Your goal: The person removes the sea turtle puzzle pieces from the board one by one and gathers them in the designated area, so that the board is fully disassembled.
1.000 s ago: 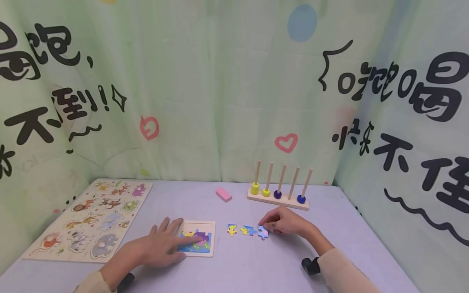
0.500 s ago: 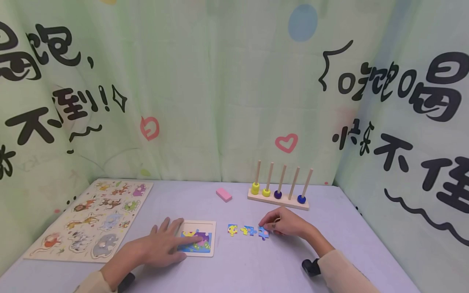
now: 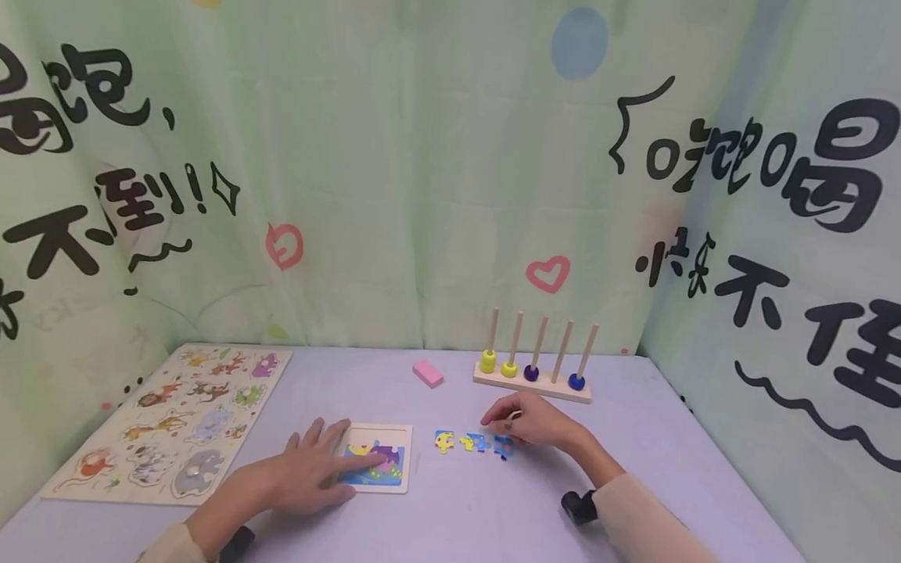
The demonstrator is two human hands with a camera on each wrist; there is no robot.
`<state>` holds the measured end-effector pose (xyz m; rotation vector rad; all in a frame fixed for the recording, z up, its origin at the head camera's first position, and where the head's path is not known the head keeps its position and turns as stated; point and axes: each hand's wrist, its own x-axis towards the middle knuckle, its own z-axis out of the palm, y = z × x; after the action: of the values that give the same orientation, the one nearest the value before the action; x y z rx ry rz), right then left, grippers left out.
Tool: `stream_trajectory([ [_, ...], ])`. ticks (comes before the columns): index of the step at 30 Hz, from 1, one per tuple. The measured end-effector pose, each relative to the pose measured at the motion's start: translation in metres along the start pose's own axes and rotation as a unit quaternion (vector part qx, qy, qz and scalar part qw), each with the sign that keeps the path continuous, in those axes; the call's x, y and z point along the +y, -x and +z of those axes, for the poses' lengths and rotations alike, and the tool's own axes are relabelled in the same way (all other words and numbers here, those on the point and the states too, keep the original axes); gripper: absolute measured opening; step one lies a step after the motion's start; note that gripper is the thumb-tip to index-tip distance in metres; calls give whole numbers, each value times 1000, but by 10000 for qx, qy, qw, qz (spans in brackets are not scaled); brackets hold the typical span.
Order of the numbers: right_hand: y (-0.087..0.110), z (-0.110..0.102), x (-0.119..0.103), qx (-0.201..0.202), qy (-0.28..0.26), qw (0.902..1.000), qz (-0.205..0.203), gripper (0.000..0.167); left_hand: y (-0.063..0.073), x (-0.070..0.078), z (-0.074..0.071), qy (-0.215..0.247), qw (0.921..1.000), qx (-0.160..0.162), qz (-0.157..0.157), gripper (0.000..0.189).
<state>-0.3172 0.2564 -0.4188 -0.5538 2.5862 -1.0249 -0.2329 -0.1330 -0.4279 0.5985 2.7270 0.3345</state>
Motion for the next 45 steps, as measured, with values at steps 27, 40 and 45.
stream_trajectory([
  [27,-85,94,-104,-926,-38,9916,-899,12,18,0,5,73,9999,-128,14,54],
  [40,-95,112,-118,-1061,263,9872,-1162,12,22,4,7,-122,9999,-35,23,53],
  [45,-94,112,-122,-1092,245,9874,-1120,10,22,6,7,-175,9998,-22,-39,53],
])
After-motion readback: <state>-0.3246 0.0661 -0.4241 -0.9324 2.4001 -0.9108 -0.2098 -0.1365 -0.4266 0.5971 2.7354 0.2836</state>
